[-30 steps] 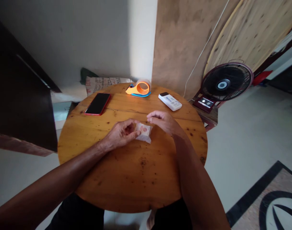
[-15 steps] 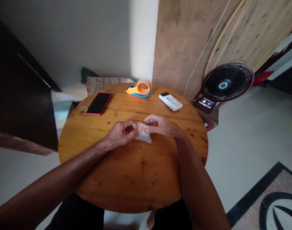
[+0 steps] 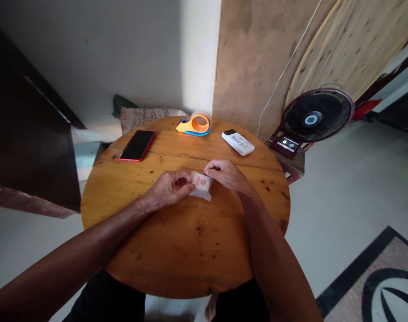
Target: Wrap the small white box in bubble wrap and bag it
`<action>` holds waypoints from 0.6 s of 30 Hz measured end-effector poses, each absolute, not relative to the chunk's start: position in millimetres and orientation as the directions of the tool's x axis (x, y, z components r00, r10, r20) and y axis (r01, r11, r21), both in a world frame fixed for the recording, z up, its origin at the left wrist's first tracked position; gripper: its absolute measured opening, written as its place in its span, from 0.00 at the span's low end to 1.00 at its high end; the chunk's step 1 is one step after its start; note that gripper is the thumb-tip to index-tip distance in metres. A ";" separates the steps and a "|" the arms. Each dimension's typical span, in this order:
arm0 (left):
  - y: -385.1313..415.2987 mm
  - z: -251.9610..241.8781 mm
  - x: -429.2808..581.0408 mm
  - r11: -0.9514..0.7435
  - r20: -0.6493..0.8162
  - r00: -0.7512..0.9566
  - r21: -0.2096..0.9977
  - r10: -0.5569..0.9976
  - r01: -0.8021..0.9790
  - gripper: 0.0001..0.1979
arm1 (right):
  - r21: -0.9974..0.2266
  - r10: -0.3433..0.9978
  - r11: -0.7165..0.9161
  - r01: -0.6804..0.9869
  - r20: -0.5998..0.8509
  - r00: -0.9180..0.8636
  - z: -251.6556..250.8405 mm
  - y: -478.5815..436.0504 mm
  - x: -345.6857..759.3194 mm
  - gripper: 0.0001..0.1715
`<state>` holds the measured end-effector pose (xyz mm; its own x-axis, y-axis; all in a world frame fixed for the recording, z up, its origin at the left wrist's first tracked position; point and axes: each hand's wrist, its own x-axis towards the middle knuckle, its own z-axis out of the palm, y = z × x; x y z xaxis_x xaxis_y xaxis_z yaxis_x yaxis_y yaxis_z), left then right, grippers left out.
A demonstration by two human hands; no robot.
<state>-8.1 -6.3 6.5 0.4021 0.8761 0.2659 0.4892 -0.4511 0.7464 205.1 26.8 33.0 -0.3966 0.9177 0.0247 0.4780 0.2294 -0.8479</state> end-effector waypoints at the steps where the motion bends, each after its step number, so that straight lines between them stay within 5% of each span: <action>1: -6.4 7.0 -8.1 -0.456 0.272 0.404 0.746 0.873 0.485 0.09 | -0.847 0.921 0.231 0.479 0.032 -0.388 32.4 27.4 205.1 0.11; 7: -7.4 8.1 -8.4 -0.410 0.228 0.385 0.762 0.894 0.502 0.17 | -0.849 0.943 0.245 0.468 0.095 -0.320 30.5 28.1 203.3 0.10; 18: -7.3 9.3 -10.1 -0.371 0.192 0.369 0.776 0.910 0.511 0.23 | -0.924 0.936 0.352 0.148 0.345 -0.073 40.1 26.9 201.3 0.08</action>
